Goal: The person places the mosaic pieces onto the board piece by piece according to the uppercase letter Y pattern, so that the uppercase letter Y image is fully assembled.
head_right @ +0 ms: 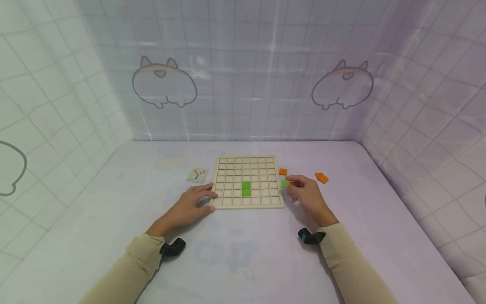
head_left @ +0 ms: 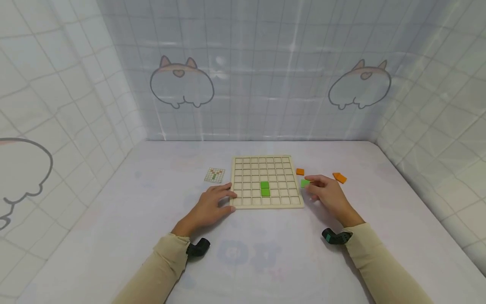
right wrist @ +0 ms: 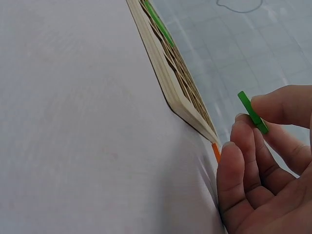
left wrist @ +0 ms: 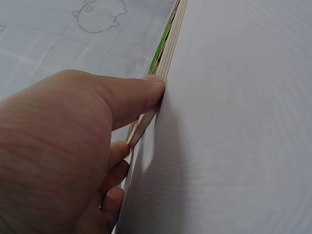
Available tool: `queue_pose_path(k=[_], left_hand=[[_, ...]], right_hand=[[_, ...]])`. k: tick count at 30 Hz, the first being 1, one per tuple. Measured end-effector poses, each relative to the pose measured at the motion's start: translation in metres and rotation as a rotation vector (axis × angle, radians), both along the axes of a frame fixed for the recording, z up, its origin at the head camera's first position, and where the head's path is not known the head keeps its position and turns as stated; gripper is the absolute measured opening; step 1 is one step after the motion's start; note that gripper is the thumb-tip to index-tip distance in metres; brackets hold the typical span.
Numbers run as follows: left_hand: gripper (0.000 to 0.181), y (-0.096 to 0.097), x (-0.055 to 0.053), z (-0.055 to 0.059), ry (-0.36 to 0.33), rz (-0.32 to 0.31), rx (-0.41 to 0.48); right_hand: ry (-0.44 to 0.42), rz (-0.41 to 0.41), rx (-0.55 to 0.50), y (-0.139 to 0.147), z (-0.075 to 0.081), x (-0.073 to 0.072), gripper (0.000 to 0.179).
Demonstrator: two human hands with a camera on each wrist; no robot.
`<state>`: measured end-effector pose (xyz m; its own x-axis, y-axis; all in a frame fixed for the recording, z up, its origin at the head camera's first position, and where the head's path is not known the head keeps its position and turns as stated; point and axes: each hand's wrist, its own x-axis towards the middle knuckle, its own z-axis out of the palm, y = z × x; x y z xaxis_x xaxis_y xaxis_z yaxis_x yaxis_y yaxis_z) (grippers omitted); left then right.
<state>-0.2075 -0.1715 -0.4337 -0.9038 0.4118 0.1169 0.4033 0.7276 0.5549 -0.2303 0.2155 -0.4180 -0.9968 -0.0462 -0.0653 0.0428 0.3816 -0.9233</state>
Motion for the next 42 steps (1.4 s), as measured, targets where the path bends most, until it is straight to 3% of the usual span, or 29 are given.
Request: queue_pose_path(k=[23, 34, 42], left_hand=[[0.038, 0.001, -0.001, 0.002, 0.013, -0.010, -0.021], [0.037, 0.000, -0.001, -0.002, 0.009, -0.004, -0.026], [0.036, -0.002, 0.000, -0.002, 0.025, -0.007, -0.008]], right_hand=[[-0.026, 0.063, -0.052, -0.007, 0.009, -0.003, 0.045], [-0.017, 0.116, -0.055, -0.037, 0.003, -0.014, 0.041], [0.008, 0.125, -0.027, -0.053, 0.007, -0.019, 0.038]])
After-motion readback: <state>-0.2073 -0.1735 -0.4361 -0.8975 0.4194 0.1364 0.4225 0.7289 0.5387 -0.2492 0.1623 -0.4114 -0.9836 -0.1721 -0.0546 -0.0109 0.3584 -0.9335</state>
